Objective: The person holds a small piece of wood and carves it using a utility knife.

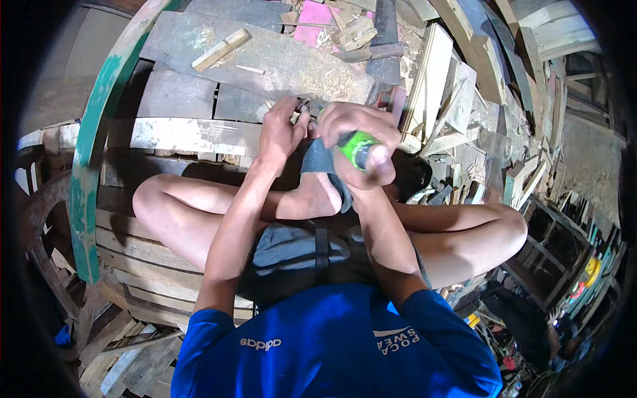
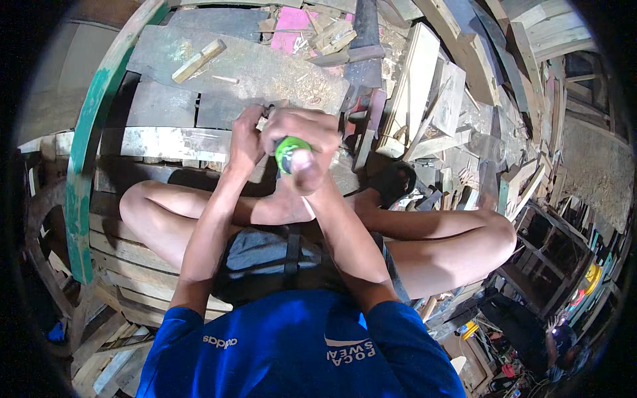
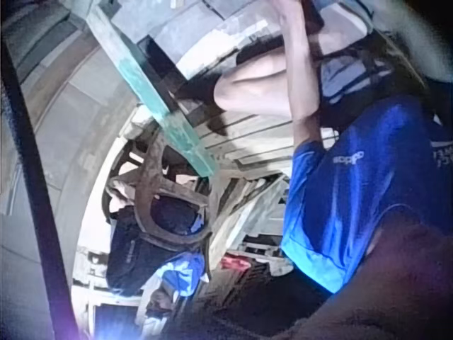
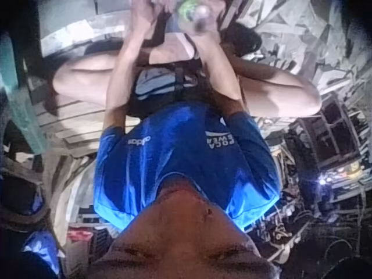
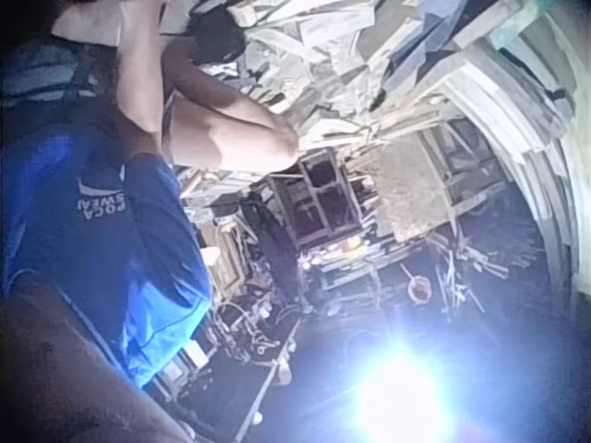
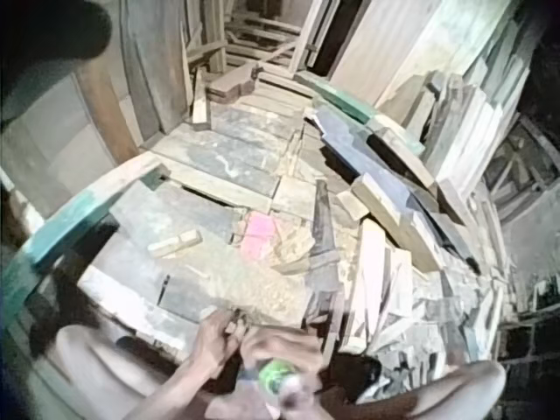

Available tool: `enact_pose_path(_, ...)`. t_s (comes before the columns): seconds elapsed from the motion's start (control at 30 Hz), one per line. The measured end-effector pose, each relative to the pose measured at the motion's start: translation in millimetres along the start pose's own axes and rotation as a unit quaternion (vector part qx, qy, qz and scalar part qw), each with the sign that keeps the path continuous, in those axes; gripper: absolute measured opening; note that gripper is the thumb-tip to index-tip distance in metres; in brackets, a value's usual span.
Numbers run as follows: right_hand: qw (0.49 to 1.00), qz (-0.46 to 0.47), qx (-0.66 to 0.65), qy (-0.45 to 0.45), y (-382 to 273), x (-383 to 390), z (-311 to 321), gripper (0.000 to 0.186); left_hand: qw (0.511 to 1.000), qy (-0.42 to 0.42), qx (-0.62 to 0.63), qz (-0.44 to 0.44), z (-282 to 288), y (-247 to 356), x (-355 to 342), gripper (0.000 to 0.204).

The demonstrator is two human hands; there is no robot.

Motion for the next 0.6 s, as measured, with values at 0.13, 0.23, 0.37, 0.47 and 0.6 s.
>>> enact_pose_path(0.13, 0.999, 0.004, 0.004, 0.037, -3, -5, 1, 0.076, 0.998, -0.019, 0.028, 0.055, 0, -12, 3, 0.015)
enact_pose_path(0.23, 1.0, 0.001, 0.011, 0.01, 0, -5, 1, 0.07, 0.999, -0.012, -0.002, 0.034, 1, -2, -2, 0.016)
enact_pose_path(0.37, 1.0, -0.003, -0.021, 0.013, 3, -9, 0, 0.072, 1.0, -0.012, -0.001, 0.023, 3, -6, 2, 0.016)
enact_pose_path(0.47, 0.999, 0.023, 0.029, -0.003, 12, -4, 1, 0.071, 0.999, -0.015, 0.036, 0.007, -4, -7, -2, 0.015)
enact_pose_path(0.6, 0.995, -0.048, -0.028, 0.081, 28, 12, 17, 0.071, 0.999, -0.006, 0.029, 0.041, 1, -7, 0, 0.013)
Point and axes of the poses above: each hand's wrist, its own x-axis away from the middle knuckle, its own z-axis out of the back of the hand, y = z × x, the point moved 8 cm from there along -x, towards the middle knuckle, and after that the axes turned 1 degree about z, right-handed, at the moved point
